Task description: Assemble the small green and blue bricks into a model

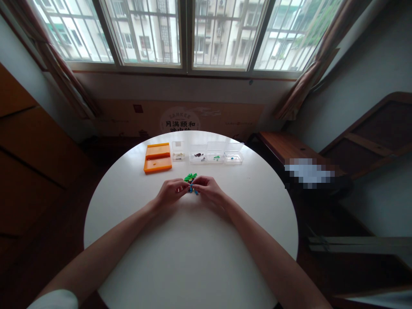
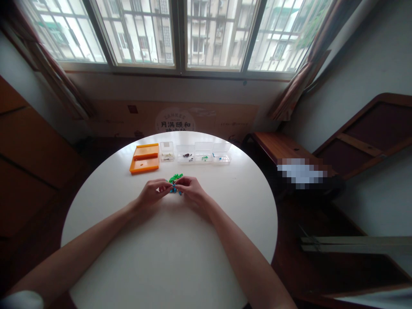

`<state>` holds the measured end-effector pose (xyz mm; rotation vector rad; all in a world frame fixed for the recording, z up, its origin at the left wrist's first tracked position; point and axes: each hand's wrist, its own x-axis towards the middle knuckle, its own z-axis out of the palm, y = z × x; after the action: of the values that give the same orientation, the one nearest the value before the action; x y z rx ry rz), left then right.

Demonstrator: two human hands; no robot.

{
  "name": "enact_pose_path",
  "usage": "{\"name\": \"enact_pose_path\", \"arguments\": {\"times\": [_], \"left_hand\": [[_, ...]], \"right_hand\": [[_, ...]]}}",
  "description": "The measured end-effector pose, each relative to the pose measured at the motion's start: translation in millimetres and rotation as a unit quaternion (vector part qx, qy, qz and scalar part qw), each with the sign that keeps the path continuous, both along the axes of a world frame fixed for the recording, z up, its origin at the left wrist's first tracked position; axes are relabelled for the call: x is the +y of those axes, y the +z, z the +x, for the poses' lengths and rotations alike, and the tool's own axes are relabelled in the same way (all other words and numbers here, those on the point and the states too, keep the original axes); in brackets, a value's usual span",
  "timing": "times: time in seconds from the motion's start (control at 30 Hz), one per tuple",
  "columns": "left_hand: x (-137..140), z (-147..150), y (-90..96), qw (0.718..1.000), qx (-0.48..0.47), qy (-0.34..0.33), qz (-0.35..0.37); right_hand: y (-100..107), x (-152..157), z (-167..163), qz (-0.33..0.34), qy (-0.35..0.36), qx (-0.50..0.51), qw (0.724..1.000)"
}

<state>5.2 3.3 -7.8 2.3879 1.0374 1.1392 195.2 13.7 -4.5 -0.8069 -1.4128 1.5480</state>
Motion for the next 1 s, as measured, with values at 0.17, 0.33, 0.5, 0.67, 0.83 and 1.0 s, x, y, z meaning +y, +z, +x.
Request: {"name": "enact_pose_path", "arguments": {"times": [0.17,0.33,0.5,0.67,0.83,1.0], "left_hand": [[0.2,0.0,-0.5,1.0,-0.002,0.0,0.0],[0.1,0.2,-0.5,1.0,-0.005,0.0,0.002],[0.1,-0.3,0.3,1.0,0.0,0.0,0.0],[-0.1,-0.3,0.4,1.0,-0.002,0.0,0.004],[-0.6,0.2,0.6,1.0,-0.002,0.001,0.0],[-0.3,0.2,-0.3,1.0,-0.005,0.001,0.001]], "right_hand": [[0.3,-0.2,-0.1,-0.001,0.001,0.001,1.0],[-1.0,0.8,-0.1,0.002,0.003,0.002,1.0],[0.3,0.1,-0.1,0.001,0.0,-0.002,1.0],[1.2,0.0,-0.3,0.006,0.0,-0.006,1.0],[1.1,-0.1,-0.5,0.006,-0.003,-0.007,1.0],[2.6,-1.3,-0.8,0.004,-0.002,-0.009,1.0]]}}
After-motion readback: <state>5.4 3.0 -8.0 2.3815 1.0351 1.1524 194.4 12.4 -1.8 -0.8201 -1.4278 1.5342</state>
